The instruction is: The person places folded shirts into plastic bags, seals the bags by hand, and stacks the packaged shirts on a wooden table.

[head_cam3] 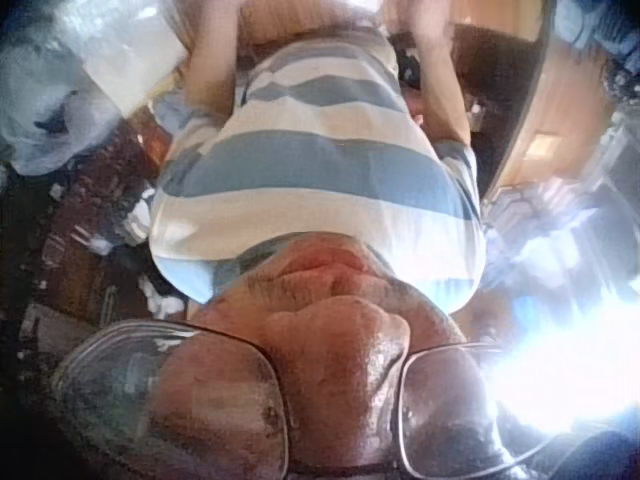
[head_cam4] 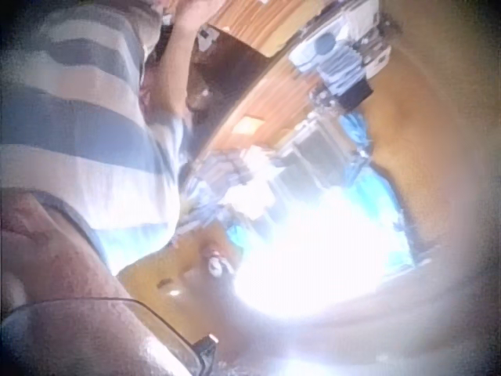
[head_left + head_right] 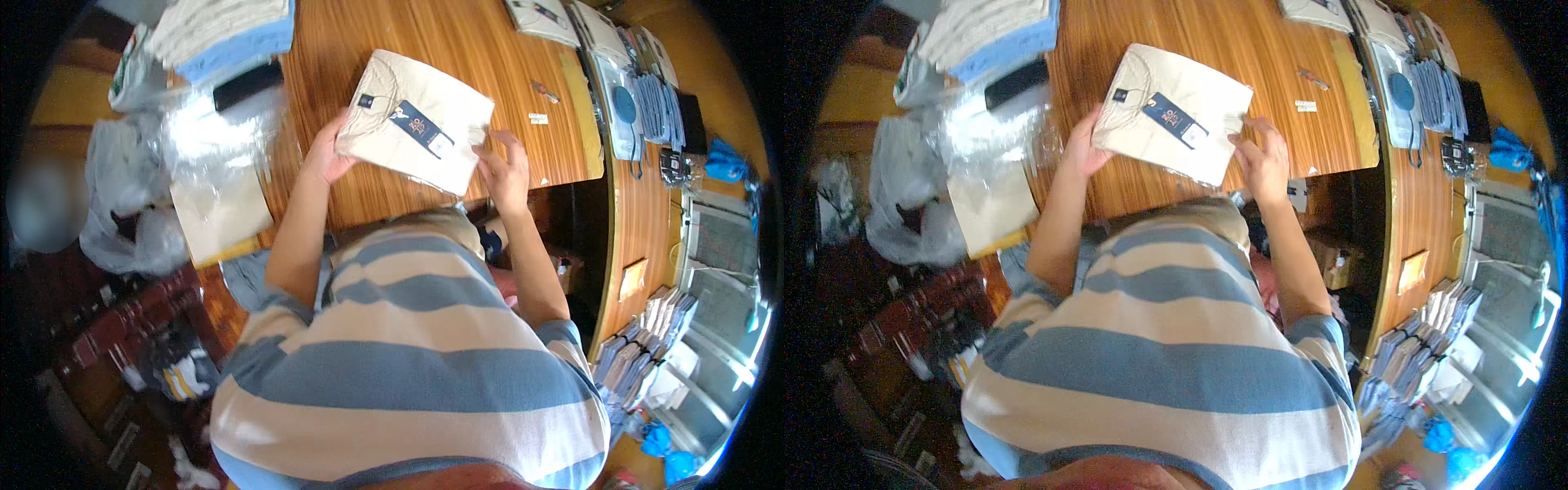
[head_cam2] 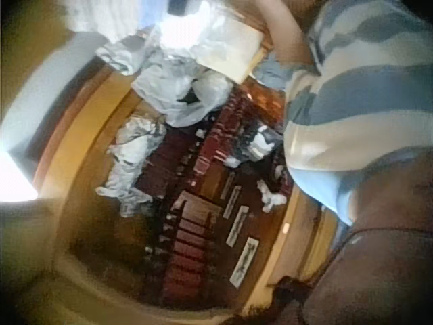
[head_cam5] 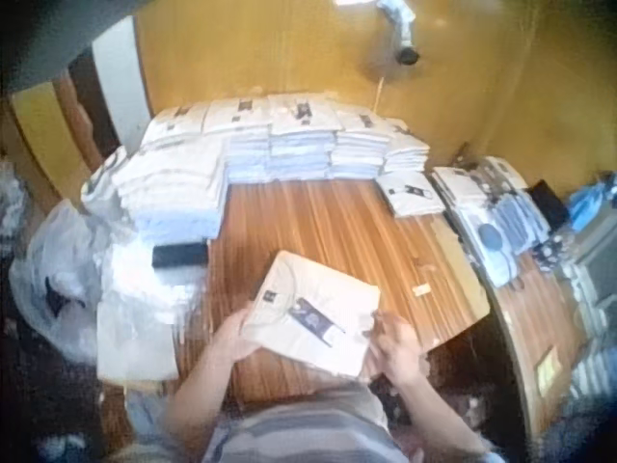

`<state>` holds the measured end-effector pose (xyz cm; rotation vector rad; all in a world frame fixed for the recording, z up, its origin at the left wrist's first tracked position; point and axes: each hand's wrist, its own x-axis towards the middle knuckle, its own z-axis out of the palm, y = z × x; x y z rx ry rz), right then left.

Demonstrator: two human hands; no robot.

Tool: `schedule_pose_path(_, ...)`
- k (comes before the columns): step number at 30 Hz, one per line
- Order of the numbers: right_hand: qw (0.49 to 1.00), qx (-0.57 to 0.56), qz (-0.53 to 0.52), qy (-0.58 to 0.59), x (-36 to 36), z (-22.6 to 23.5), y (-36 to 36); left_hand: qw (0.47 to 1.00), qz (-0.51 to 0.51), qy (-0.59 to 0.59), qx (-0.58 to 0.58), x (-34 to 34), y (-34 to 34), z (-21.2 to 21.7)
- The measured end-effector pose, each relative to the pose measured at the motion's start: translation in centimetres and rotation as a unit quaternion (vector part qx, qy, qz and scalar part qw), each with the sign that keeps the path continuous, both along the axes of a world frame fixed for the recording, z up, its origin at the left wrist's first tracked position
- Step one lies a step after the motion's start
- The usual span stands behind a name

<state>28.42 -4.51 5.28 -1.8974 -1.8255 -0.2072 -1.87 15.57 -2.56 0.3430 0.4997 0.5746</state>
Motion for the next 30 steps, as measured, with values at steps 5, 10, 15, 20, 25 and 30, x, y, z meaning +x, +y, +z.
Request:
schedule_pose_path(5,0.994,-0.075,-0.015,0.076,-2.0,-3.3,-2.5,0.955,-0.119,0.240,0.130,-0.6,-3.0,0.2)
schedule_pose_path(10,0.991,-0.104,0.032,0.080,-3.7,-3.9,0.2,0.955,-0.097,0.249,0.125,-1.0,-3.9,0.8)
schedule_pose_path(15,0.990,-0.132,0.015,0.046,-2.3,-4.9,1.3,0.940,-0.015,0.318,0.121,-0.7,-5.5,1.1)
schedule_pose_path(20,0.984,-0.163,-0.029,0.061,-1.2,-4.7,2.8,0.904,0.005,0.383,0.188,-0.7,-5.8,1.6)
schedule_pose_path(25,0.981,-0.117,-0.019,0.154,2.2,-2.0,6.4,0.809,0.003,0.467,0.357,3.5,-4.0,10.5)
schedule_pose_path(30,0.950,-0.060,-0.052,0.303,7.9,-3.4,7.8,0.652,-0.067,0.481,0.582,9.1,-1.6,17.7)
